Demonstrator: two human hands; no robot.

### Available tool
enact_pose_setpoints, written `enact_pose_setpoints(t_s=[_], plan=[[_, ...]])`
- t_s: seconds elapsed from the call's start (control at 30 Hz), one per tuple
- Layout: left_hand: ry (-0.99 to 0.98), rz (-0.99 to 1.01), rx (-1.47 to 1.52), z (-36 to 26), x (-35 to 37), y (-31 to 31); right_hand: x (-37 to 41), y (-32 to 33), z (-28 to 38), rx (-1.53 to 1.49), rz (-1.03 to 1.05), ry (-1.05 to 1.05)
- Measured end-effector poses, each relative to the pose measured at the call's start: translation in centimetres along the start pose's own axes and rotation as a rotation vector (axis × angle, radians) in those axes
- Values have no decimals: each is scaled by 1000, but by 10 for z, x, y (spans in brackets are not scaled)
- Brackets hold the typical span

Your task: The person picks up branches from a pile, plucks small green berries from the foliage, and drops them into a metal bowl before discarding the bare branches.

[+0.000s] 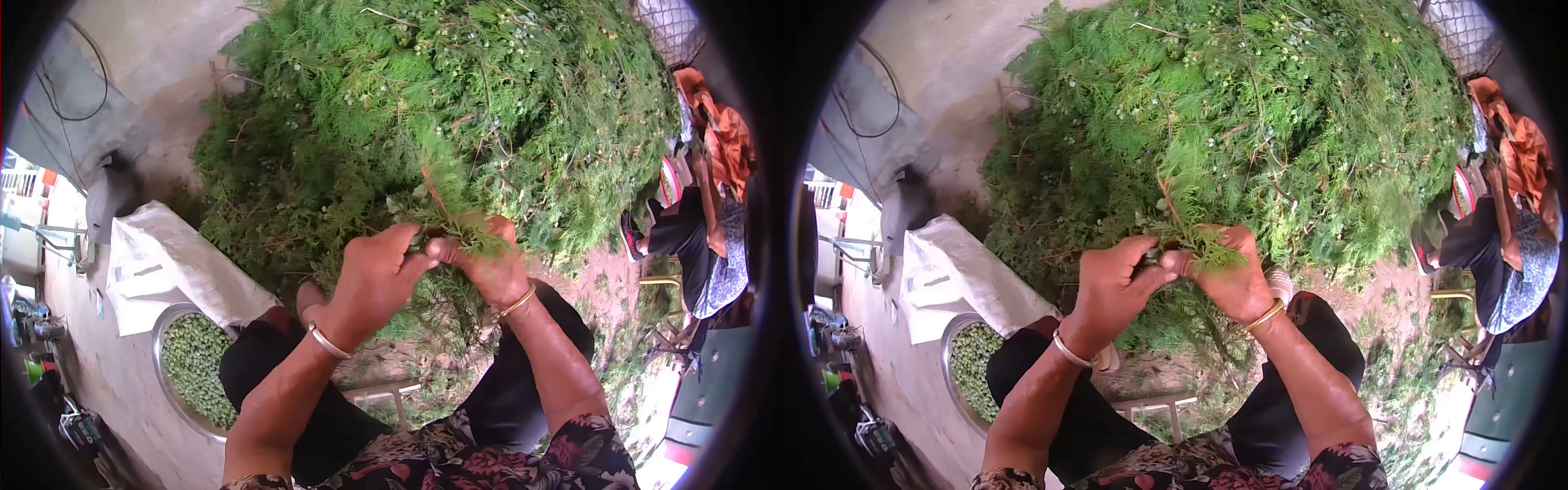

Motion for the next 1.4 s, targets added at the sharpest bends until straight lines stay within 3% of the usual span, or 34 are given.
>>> enact_pose_setpoints(t_s=[0.1, 0.17, 0.23, 0.27, 0.33, 0.4, 0.43, 0.47, 0.53, 0.57, 0.63, 0.73, 0.83, 0.97, 1.4], plan=[[-146, 3, -168, -10, 2, -10, 0, -4, -5, 229, 67, 71], [-143, 2, -154, -12, 3, -12, 1, -5, -1, 322, 98, 143], [-141, 2, -137, -14, 2, -12, 14, -34, 21, 973, 299, 507], [-69, 13, 28, -7, 1, -12, 17, -32, 15, 973, 298, 505], [1, 25, 192, -4, 0, -11, 9, -3, -9, 447, 156, 165], [290, 77, 649, 16, 6, -22, 9, 10, -19, 73, 21, -87], [334, 93, 791, 15, 6, -24, 11, 14, -28, -123, -53, -235], [334, 94, 791, 13, 4, -18, 12, 18, -32, -122, -53, -235], [533, 130, 1167, 22, 7, -21, 11, 15, -22, -31, 52, -66], [516, 78, 1260, 26, 3, -15, 10, 12, -15, -2, 87, -8], [507, 29, 1307, 35, -1, -7, 12, 14, -21, -145, 20, -177], [559, -34, 1294, 51, 0, -11, 7, 8, -13, -236, 47, -130], [722, 51, 1404, 53, 10, -42, 7, 3, -11, -149, 79, -116], [638, 163, 1327, 47, 8, -42, 9, -3, -11, -38, 147, -164], [663, 36, 1317, 57, 4, -34, 9, -18, -8, 241, 259, -178]])
Point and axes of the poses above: each hand's wrist, its own x-axis away from the middle knuckle, its own y-axis out of the back of the hand, z = x × y, the point moved 10 cm from there along -x, towards the middle knuckle, and after that the axes turned 12 degrees about -x, right-handed, at the moved point
